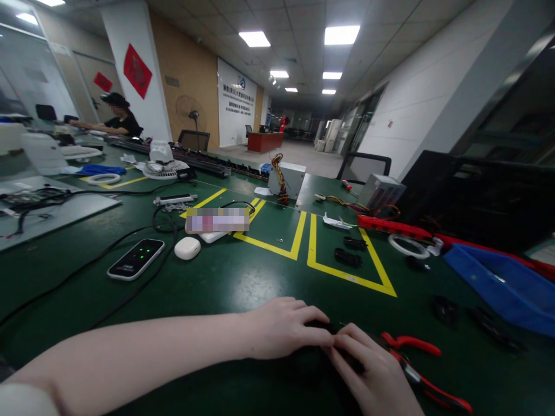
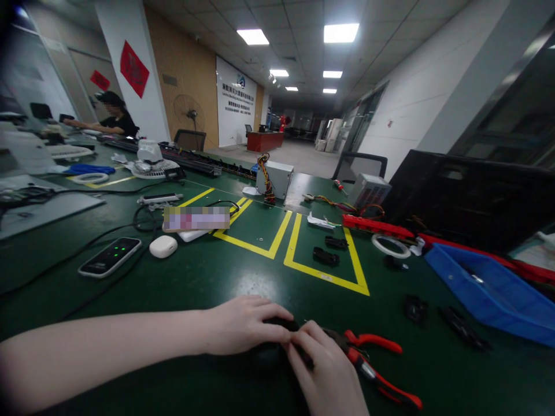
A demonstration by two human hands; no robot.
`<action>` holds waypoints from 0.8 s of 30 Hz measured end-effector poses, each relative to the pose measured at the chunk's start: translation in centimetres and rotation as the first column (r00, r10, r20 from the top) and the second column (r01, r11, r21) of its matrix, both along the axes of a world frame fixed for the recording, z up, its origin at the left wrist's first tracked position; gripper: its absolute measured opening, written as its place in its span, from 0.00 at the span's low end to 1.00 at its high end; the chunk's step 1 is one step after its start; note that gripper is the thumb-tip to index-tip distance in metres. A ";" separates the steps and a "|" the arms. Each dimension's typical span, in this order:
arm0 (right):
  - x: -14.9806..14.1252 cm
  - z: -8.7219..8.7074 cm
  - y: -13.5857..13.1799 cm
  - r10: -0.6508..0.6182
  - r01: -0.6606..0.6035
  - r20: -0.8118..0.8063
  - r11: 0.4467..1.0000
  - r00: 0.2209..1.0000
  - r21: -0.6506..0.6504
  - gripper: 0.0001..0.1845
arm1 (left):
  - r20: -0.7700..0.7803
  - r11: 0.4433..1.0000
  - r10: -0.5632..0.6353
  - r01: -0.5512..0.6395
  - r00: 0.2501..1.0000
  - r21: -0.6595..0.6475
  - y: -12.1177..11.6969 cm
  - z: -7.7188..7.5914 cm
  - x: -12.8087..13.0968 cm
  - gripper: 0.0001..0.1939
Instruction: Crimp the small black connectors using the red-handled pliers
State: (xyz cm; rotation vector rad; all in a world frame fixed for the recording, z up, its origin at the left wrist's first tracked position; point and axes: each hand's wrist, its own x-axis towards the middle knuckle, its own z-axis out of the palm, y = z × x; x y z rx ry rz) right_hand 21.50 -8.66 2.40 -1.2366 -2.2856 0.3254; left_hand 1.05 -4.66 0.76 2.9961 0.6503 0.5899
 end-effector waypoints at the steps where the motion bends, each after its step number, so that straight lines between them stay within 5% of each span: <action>1: 0.1 0.1 0.0 0.013 -0.013 0.007 1.000 1.000 -0.005 0.13 | -0.003 1.000 0.008 -0.008 1.000 -0.002 0.0 0.0 0.0 0.14; 5: 1.5 0.5 0.3 0.073 -0.076 0.068 0.996 0.995 0.045 0.08 | -0.019 1.000 0.021 -0.022 1.000 -0.015 -0.1 0.3 0.1 0.14; 9: 5.5 0.7 1.7 -0.020 -0.030 0.237 0.978 0.971 0.205 0.18 | -0.023 0.999 0.022 -0.023 0.999 -0.043 -0.2 0.6 0.2 0.13; 13: 11.0 -0.7 2.4 -0.130 0.057 0.394 0.979 0.910 0.194 0.31 | 0.002 0.996 0.030 -0.030 1.000 -0.089 -0.3 0.7 0.2 0.11; 16: 13.6 -2.1 2.2 -0.188 0.115 0.398 0.973 0.898 0.201 0.31 | 0.017 0.990 0.030 -0.028 0.999 -0.141 -0.2 0.7 0.2 0.11; 24: 13.2 -2.2 1.9 -0.194 0.008 0.393 0.903 0.899 0.429 0.26 | 0.051 0.941 0.064 -0.043 0.997 -0.336 -0.3 1.0 0.2 0.11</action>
